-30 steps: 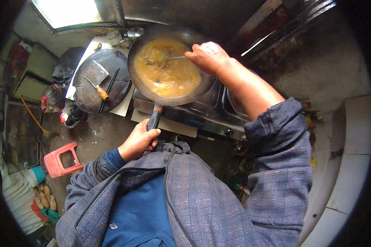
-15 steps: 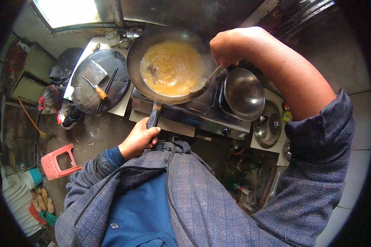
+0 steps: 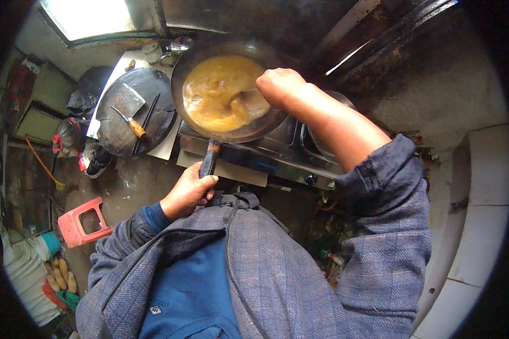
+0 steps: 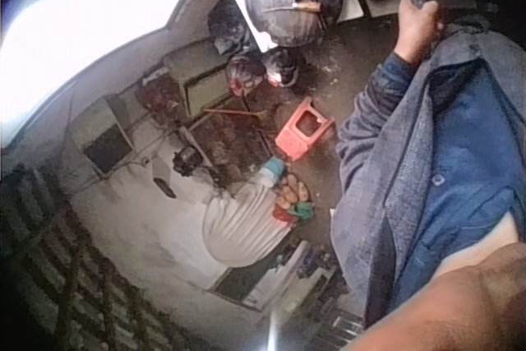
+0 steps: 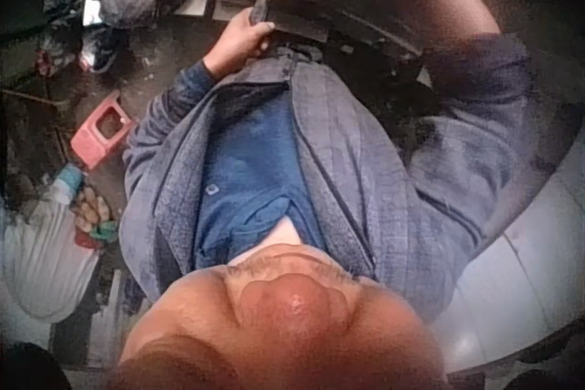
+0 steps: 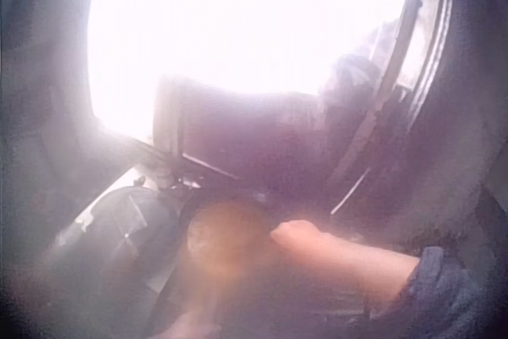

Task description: The person stirs a simmering orange liquid in a wok with a ladle, adds a spoonful of white powder, and continues stirring. Then the person cuts a hollowed pumpkin half with a knife and carries it outside to feed a dog.

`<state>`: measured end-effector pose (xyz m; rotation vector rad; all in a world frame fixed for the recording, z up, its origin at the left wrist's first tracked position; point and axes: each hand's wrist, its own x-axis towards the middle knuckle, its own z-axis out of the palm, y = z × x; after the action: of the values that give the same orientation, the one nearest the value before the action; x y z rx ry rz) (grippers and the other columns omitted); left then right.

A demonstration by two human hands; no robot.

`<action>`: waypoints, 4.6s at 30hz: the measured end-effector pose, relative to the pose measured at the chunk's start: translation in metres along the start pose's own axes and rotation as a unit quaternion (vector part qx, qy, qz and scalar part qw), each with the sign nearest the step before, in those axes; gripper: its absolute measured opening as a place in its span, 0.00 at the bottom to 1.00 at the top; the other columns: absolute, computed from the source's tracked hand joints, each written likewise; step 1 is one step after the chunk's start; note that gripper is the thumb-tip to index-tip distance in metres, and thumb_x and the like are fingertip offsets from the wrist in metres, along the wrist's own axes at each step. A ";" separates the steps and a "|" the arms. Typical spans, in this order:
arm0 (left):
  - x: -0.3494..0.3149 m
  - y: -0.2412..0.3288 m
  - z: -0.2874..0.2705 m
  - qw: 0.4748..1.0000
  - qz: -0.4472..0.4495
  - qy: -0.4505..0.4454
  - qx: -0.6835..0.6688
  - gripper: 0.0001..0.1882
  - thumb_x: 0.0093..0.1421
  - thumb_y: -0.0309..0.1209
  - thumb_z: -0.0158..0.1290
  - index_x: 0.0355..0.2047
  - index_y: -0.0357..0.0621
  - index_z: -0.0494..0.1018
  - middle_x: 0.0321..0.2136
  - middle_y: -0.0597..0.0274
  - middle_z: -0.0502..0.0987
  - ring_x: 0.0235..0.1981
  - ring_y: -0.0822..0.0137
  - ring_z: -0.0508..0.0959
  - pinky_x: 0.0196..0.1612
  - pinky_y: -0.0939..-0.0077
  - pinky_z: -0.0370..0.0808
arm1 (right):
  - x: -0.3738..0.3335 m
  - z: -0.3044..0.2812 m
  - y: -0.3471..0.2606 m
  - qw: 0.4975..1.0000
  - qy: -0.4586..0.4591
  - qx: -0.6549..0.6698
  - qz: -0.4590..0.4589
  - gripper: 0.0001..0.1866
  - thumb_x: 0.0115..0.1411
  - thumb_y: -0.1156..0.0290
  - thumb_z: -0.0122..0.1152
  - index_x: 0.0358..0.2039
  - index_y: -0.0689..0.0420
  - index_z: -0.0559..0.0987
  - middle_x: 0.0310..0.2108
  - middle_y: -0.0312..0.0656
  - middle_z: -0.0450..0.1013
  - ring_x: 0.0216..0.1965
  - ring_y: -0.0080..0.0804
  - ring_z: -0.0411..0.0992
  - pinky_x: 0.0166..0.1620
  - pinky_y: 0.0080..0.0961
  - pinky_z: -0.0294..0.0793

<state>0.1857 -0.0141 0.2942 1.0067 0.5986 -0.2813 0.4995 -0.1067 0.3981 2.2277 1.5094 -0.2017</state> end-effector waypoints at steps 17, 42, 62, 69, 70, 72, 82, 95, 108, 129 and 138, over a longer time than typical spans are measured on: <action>0.001 -0.002 0.002 1.000 0.013 0.015 0.014 0.13 0.68 0.27 0.55 0.49 0.42 0.65 0.21 0.69 0.70 0.16 0.78 0.69 0.16 0.82 0.66 | 0.000 -0.067 0.016 0.987 0.039 -0.143 -0.062 0.09 0.59 0.73 0.65 0.39 0.54 0.87 0.36 0.48 0.84 0.41 0.46 0.85 0.43 0.40 0.85; 0.002 -0.001 0.000 1.000 0.003 0.010 0.017 0.14 0.68 0.28 0.55 0.50 0.41 0.64 0.23 0.68 0.71 0.18 0.77 0.71 0.17 0.81 0.67 | 0.000 -0.021 -0.026 0.999 -0.031 0.000 0.010 0.09 0.59 0.74 0.61 0.33 0.55 0.89 0.36 0.50 0.85 0.42 0.47 0.85 0.44 0.40 0.86; -0.001 0.000 0.000 1.000 0.009 -0.001 0.011 0.15 0.68 0.27 0.55 0.51 0.40 0.64 0.24 0.69 0.70 0.18 0.77 0.71 0.17 0.82 0.66 | -0.015 -0.093 0.041 0.981 0.050 -0.185 -0.031 0.05 0.53 0.75 0.69 0.31 0.53 0.87 0.32 0.47 0.84 0.37 0.48 0.84 0.41 0.42 0.85; 0.000 -0.002 0.000 1.000 0.003 0.008 0.030 0.12 0.68 0.27 0.55 0.48 0.41 0.65 0.22 0.69 0.70 0.18 0.77 0.70 0.17 0.81 0.66 | -0.033 -0.104 0.060 0.969 -0.084 -0.231 0.019 0.04 0.53 0.74 0.72 0.31 0.53 0.89 0.33 0.48 0.85 0.39 0.46 0.85 0.43 0.40 0.85; 0.000 -0.002 0.000 1.000 0.009 0.001 0.023 0.12 0.68 0.27 0.55 0.48 0.42 0.65 0.22 0.70 0.70 0.18 0.78 0.70 0.17 0.82 0.66 | -0.031 -0.098 0.063 0.967 -0.112 -0.224 0.039 0.09 0.58 0.72 0.69 0.39 0.55 0.89 0.40 0.47 0.86 0.45 0.44 0.85 0.48 0.39 0.85; 0.000 -0.001 0.000 1.000 0.000 0.001 0.011 0.13 0.68 0.27 0.55 0.48 0.44 0.63 0.22 0.71 0.69 0.17 0.78 0.70 0.17 0.82 0.65 | -0.023 -0.077 0.069 0.973 -0.087 -0.209 0.055 0.08 0.58 0.71 0.69 0.39 0.54 0.89 0.41 0.47 0.86 0.45 0.44 0.85 0.48 0.39 0.85; -0.003 0.005 0.003 0.999 -0.007 0.010 0.031 0.13 0.69 0.27 0.55 0.49 0.44 0.64 0.22 0.71 0.69 0.18 0.78 0.70 0.17 0.83 0.65 | 0.009 0.055 0.074 0.992 0.086 0.038 0.083 0.16 0.62 0.72 0.60 0.48 0.45 0.87 0.41 0.48 0.83 0.48 0.50 0.82 0.51 0.46 0.81; -0.002 -0.004 0.002 0.999 0.011 0.028 -0.030 0.24 0.70 0.27 0.55 0.62 0.34 0.61 0.23 0.63 0.75 0.16 0.76 0.72 0.17 0.83 0.67 | -0.004 -0.022 0.063 0.986 0.110 -0.099 -0.079 0.08 0.60 0.73 0.61 0.38 0.53 0.86 0.36 0.48 0.83 0.41 0.47 0.84 0.44 0.42 0.85; -0.014 -0.019 0.031 0.976 0.142 0.161 0.021 0.32 0.70 0.26 0.55 0.71 0.34 0.58 0.42 0.59 0.76 0.28 0.72 0.83 0.21 0.82 0.74 | -0.041 -0.108 0.066 0.977 -0.127 -0.120 -0.119 0.07 0.58 0.72 0.63 0.28 0.57 0.87 0.30 0.49 0.83 0.37 0.50 0.83 0.41 0.43 0.84; -0.019 0.003 -0.013 0.998 0.055 0.012 0.004 0.36 0.71 0.28 0.56 0.74 0.35 0.53 0.56 0.48 0.76 0.36 0.66 0.85 0.30 0.78 0.79 | 0.015 -0.001 0.030 0.994 0.054 -0.086 -0.044 0.06 0.55 0.76 0.66 0.34 0.53 0.84 0.34 0.45 0.83 0.42 0.43 0.84 0.43 0.38 0.83; -0.014 -0.019 -0.089 0.991 0.067 0.118 -0.015 0.36 0.73 0.34 0.55 0.74 0.35 0.52 0.64 0.40 0.70 0.49 0.51 0.85 0.45 0.65 0.87 | -0.008 -0.055 0.046 0.991 0.042 -0.123 -0.024 0.06 0.58 0.75 0.63 0.34 0.55 0.86 0.33 0.48 0.82 0.38 0.47 0.83 0.42 0.41 0.83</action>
<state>0.1344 0.0515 0.2540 1.0536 0.7430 -0.0326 0.5317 -0.1037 0.4624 2.0288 1.5418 0.0615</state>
